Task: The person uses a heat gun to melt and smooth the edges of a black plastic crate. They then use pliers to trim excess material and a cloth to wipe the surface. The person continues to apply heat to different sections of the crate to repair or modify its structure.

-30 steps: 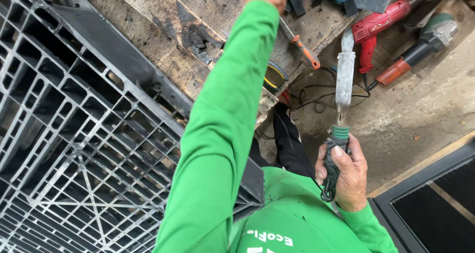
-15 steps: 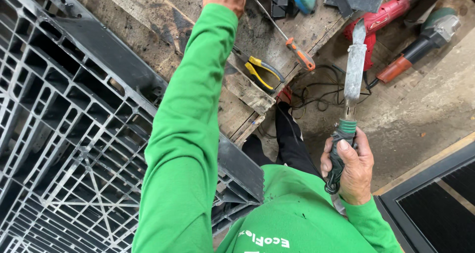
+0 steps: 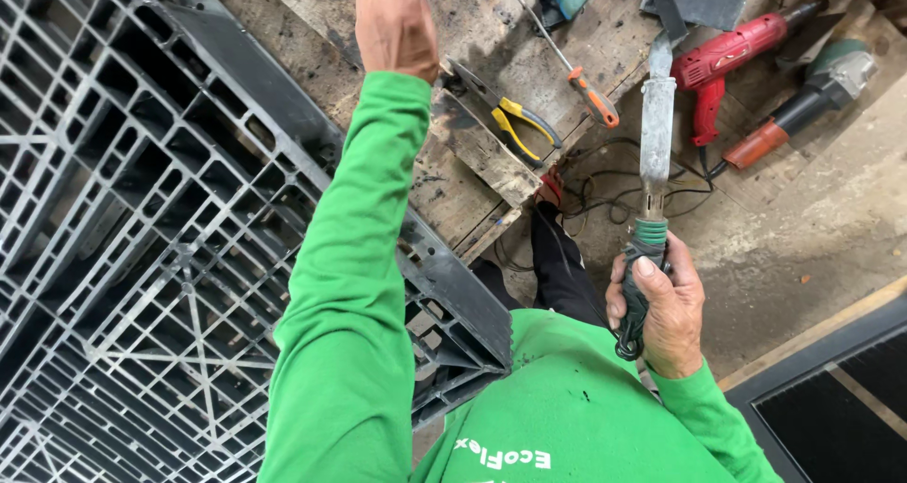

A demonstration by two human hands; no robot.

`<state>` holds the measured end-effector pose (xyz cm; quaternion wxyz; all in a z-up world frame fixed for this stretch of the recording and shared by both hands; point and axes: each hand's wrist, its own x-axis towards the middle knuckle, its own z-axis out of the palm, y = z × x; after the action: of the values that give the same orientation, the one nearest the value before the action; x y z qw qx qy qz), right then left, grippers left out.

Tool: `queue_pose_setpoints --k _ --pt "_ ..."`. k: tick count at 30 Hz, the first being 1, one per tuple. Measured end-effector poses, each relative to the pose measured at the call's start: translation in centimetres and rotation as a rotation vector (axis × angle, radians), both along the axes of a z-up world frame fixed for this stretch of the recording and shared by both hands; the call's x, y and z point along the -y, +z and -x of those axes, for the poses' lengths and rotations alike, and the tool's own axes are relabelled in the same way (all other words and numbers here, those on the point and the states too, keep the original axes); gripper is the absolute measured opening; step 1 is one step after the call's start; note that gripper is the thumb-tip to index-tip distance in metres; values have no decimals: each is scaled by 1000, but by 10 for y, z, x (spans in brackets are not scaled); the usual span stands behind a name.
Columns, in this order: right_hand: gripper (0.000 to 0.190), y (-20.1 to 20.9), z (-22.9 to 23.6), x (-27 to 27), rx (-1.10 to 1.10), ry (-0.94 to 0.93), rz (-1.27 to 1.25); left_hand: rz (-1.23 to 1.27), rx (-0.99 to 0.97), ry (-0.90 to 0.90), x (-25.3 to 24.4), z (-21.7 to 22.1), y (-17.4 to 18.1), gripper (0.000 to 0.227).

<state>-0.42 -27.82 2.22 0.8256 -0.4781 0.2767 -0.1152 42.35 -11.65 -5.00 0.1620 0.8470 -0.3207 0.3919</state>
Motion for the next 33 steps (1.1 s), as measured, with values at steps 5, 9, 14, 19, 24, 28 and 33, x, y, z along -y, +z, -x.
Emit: queue_pose_setpoints --k 5,9,14,19,24,28,33 --pt "52 -2 8 -5 9 19 -8 126 -231 -66 -33 37 14 30" --pt "51 -6 14 -5 19 35 -12 200 -196 -188 -44 67 34 39" --pt "51 -8 17 -6 14 29 -34 228 -222 -235 -40 88 52 37" --pt "51 -15 24 4 8 15 -43 142 -360 -211 -32 97 43 23" --pt "52 -20 25 13 1 -3 -53 -41 -781 -102 -6 97 24 14" --pt "53 -20 24 24 -14 -15 -56 -133 -342 -141 40 96 14 28" --pt "54 -24 24 38 -37 -24 -62 -242 -320 -159 145 78 -18 25"
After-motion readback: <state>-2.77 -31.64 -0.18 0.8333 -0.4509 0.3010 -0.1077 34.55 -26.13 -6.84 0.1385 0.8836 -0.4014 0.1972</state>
